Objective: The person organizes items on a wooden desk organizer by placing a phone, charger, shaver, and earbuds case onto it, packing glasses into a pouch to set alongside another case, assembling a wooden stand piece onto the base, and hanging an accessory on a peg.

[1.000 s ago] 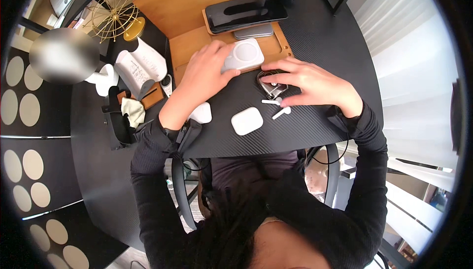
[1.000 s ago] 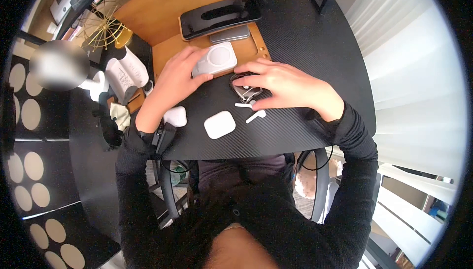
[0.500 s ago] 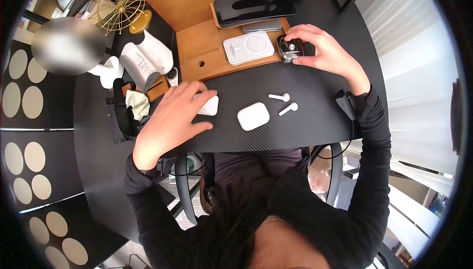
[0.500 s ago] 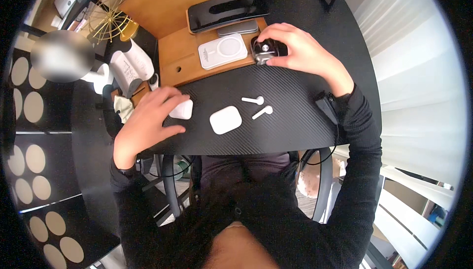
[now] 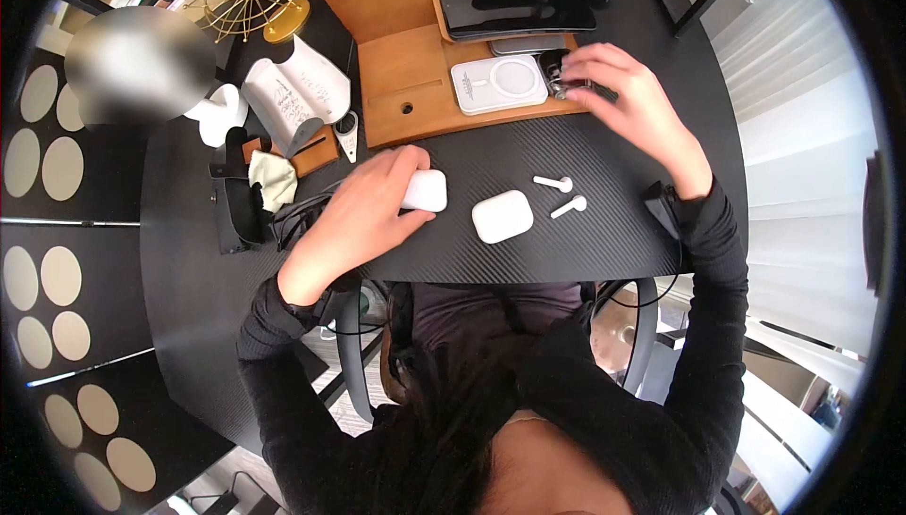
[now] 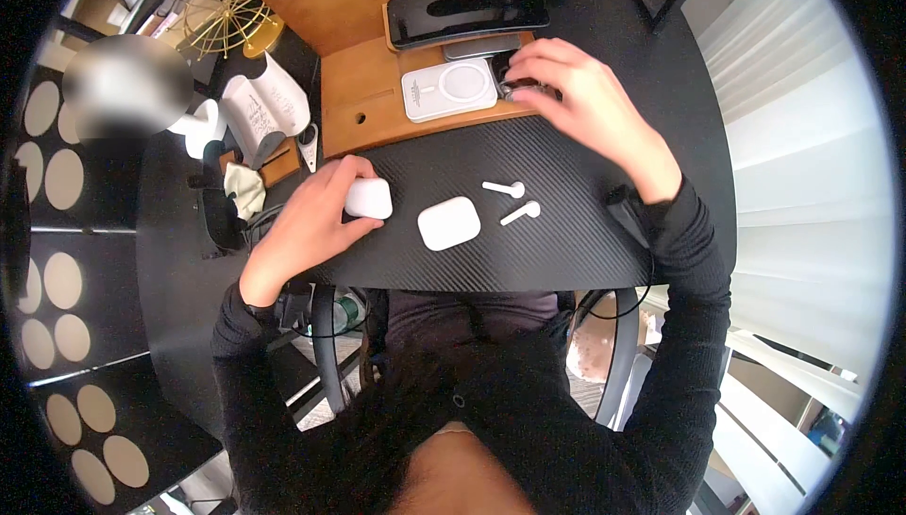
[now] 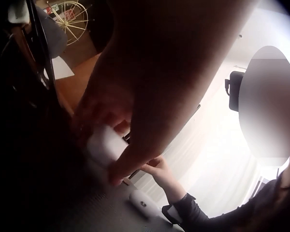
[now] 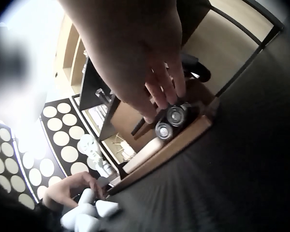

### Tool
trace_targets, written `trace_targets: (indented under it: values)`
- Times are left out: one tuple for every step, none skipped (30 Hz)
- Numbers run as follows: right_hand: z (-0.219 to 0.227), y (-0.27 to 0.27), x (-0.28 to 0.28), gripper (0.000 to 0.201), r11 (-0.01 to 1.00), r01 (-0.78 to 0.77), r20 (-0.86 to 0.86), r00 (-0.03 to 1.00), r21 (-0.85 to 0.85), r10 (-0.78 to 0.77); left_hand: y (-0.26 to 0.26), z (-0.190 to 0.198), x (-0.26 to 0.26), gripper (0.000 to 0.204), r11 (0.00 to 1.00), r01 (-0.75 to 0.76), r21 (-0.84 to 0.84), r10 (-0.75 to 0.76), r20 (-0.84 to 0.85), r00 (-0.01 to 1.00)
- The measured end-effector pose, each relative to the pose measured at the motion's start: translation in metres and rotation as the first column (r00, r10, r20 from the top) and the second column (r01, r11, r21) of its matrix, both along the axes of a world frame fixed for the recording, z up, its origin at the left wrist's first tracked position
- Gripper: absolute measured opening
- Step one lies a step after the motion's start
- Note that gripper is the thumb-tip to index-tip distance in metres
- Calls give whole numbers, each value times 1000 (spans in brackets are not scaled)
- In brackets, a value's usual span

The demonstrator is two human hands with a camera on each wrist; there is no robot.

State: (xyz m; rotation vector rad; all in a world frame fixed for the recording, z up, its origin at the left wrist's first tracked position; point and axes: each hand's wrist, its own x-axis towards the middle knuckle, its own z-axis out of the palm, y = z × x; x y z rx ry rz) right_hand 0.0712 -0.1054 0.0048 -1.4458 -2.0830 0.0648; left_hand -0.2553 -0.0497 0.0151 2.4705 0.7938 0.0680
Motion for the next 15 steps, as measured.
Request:
trace_targets:
  values:
    - [10, -5, -7, 19, 998, -59, -34, 998, -11, 59, -2, -1, 2, 49, 978, -99, -185, 104, 14, 995]
    - [14, -13, -12, 24, 987, -148, -15, 989, -57, 148, -2, -10, 2, 54, 953, -90, -289, 118, 81, 990]
    - [17, -21, -17, 30, 966, -234, 0, 972, -107, 235, -2, -15, 4, 54, 953, -93, -289, 120, 77, 990]
    - [19, -30, -24, 37, 924, -274, -47, 961, -266, 272, -3, -18, 7, 55, 929, -48, -367, 118, 170, 978]
    - [21, -39, -30, 44, 855, -311, -97, 949, -415, 299, -3, -23, 10, 57, 899, 5, -437, 122, 263, 957]
    - [21, -45, -34, 56, 805, -294, -45, 947, -515, 317, -5, -30, 12, 55, 902, 68, -427, 108, 374, 921]
    - [15, -51, -37, 52, 836, -269, 29, 947, -477, 321, -3, -33, 12, 55, 902, 69, -427, 107, 374, 921]
    - [12, -52, -35, 47, 847, -268, 44, 945, -459, 323, 0, -35, 11, 53, 854, 69, -516, 144, 362, 921]
    - [9, -53, -35, 42, 857, -268, 58, 944, -441, 325, 0, -37, 10, 51, 797, 68, -601, 181, 344, 921]
    - [7, -53, -34, 42, 855, -267, 56, 944, -444, 324, 0, -36, 12, 47, 821, 87, -565, 178, 397, 900]
    - [5, -52, -34, 36, 864, -262, 34, 952, -430, 305, -1, -37, 12, 47, 820, 88, -566, 177, 397, 901]
    - [3, -50, -33, 30, 873, -256, 13, 958, -414, 287, 0, -37, 13, 46, 765, 78, -640, 224, 377, 899]
    - [2, -48, -33, 30, 874, -257, 12, 958, -413, 287, 0, -36, 13, 46, 704, 67, -707, 270, 354, 896]
    - [0, -47, -32, 25, 883, -266, 1, 957, -386, 289, 0, -36, 13, 46, 706, 65, -705, 270, 353, 896]
    - [-2, -45, -32, 21, 891, -276, -11, 957, -359, 291, -2, -38, 15, 44, 717, 67, -694, 288, 382, 878]
